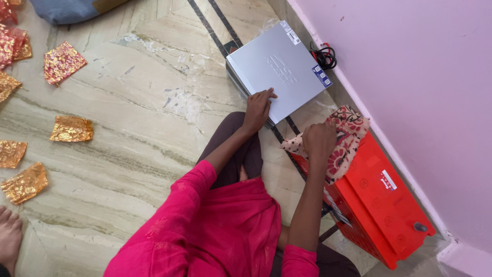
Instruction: The person sits on the floor and wipes the top and sides of a red battery and a silver inverter using a patterned cloth. The person repeatedly wipes the surfaces of both objects.
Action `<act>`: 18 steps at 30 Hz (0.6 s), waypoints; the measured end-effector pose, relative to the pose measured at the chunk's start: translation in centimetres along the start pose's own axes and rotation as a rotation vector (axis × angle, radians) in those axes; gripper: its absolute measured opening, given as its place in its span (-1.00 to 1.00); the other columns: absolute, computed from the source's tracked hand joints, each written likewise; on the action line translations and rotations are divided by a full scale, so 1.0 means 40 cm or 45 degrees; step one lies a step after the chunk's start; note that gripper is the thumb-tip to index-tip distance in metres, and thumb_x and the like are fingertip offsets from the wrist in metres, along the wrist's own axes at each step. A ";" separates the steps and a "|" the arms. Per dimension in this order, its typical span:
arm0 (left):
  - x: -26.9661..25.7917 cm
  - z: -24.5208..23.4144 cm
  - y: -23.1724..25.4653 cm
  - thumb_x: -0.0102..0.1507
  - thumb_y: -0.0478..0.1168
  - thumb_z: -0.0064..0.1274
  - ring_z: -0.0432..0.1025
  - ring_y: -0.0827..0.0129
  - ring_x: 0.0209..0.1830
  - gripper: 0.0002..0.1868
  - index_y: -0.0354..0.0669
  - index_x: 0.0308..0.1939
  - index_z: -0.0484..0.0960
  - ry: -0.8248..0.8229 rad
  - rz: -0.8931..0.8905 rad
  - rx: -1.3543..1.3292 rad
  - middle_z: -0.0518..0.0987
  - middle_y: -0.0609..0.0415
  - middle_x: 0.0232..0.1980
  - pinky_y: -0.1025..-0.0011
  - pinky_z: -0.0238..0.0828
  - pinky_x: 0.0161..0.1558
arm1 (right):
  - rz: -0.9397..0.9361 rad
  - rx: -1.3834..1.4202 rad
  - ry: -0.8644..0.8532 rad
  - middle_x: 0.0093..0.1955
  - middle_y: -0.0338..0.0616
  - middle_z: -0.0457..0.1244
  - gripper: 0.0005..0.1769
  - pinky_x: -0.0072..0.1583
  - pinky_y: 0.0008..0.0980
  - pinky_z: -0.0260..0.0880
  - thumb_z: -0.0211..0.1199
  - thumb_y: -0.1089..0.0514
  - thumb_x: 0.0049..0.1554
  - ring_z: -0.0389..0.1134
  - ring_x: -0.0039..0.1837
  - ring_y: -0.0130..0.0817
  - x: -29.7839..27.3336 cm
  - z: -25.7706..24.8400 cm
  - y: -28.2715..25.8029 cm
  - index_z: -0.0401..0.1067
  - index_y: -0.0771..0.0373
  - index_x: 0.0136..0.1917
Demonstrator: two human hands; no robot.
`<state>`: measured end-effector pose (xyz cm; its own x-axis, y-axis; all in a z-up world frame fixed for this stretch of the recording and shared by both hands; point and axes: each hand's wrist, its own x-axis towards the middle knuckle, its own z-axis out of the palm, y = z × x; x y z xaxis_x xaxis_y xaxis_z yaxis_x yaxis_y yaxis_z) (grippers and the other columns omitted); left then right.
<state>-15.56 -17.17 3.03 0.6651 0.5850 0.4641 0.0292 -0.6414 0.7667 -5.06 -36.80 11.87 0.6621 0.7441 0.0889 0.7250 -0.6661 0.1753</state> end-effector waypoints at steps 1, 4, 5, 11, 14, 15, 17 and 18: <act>-0.009 0.002 0.009 0.38 -0.37 -0.09 0.41 0.22 0.31 -0.67 -0.11 0.22 0.51 -0.009 0.019 0.003 0.62 0.07 0.22 0.22 0.13 0.34 | 0.023 0.132 0.084 -0.15 0.07 0.42 -0.63 0.52 -0.09 0.13 0.07 0.11 0.27 0.38 0.10 -0.09 -0.017 -0.007 -0.016 0.63 0.27 -0.19; -0.057 0.022 0.047 0.40 -0.29 -0.05 0.44 0.22 0.20 -0.73 -0.04 0.17 0.60 -0.191 -0.112 -0.065 0.64 0.06 0.13 0.25 0.18 0.32 | 0.029 0.481 0.305 -0.01 0.02 0.43 -0.72 0.49 -0.03 0.18 0.12 0.16 0.23 0.37 0.16 -0.08 -0.070 -0.024 -0.058 0.62 0.22 0.08; -0.077 0.039 0.062 0.41 -0.25 -0.03 0.45 0.22 0.14 -0.73 -0.04 0.18 0.62 -0.277 -0.183 -0.101 0.65 0.07 0.08 0.26 0.20 0.30 | -0.014 0.565 0.362 0.07 -0.02 0.44 -0.70 0.48 -0.01 0.16 0.11 0.19 0.23 0.37 0.22 -0.11 -0.081 -0.028 -0.065 0.60 0.21 0.15; -0.190 0.245 0.136 0.43 0.08 -0.14 0.49 0.30 0.12 -0.45 -0.14 0.39 0.37 -0.697 -0.691 -1.183 0.48 0.04 0.18 0.29 0.50 0.05 | 0.031 1.031 0.626 0.52 -0.02 0.22 -0.55 0.55 -0.01 0.11 0.07 0.16 0.32 0.12 0.58 -0.02 -0.161 -0.062 -0.056 0.40 0.24 0.45; -0.207 0.295 0.123 0.40 0.10 0.06 0.49 0.27 0.16 -0.38 -0.24 0.39 0.43 -0.511 -0.422 -0.861 0.51 -0.10 0.20 0.35 0.47 0.14 | 0.153 0.963 0.793 0.57 -0.04 0.19 -0.57 0.60 0.06 0.02 0.03 0.17 0.37 0.07 0.64 0.02 -0.208 -0.071 -0.019 0.38 0.23 0.47; -0.211 0.302 0.129 0.38 0.09 0.16 0.49 0.25 0.17 -0.36 -0.27 0.37 0.47 -0.426 -0.313 -0.685 0.55 -0.16 0.19 0.34 0.45 0.17 | 0.210 0.900 0.843 0.58 -0.06 0.19 -0.57 0.62 0.08 -0.01 0.01 0.17 0.38 0.06 0.65 0.02 -0.227 -0.069 0.006 0.39 0.22 0.47; -0.191 0.297 0.142 0.26 0.12 0.23 0.53 0.29 0.06 -0.25 -0.30 0.36 0.41 -0.549 -0.613 -0.849 0.59 -0.12 0.13 0.37 0.50 0.06 | 0.318 0.730 0.804 0.57 -0.02 0.20 -0.57 0.59 0.13 -0.03 0.05 0.15 0.38 0.08 0.63 0.03 -0.259 -0.059 0.070 0.39 0.24 0.47; -0.177 0.287 0.147 0.20 0.13 0.26 0.55 0.31 0.00 -0.19 -0.31 0.35 0.37 -0.612 -0.766 -0.930 0.61 -0.11 0.10 0.38 0.52 0.00 | 0.369 0.643 0.783 0.56 0.01 0.20 -0.57 0.58 0.16 -0.04 0.07 0.14 0.38 0.09 0.61 0.03 -0.277 -0.053 0.106 0.39 0.26 0.47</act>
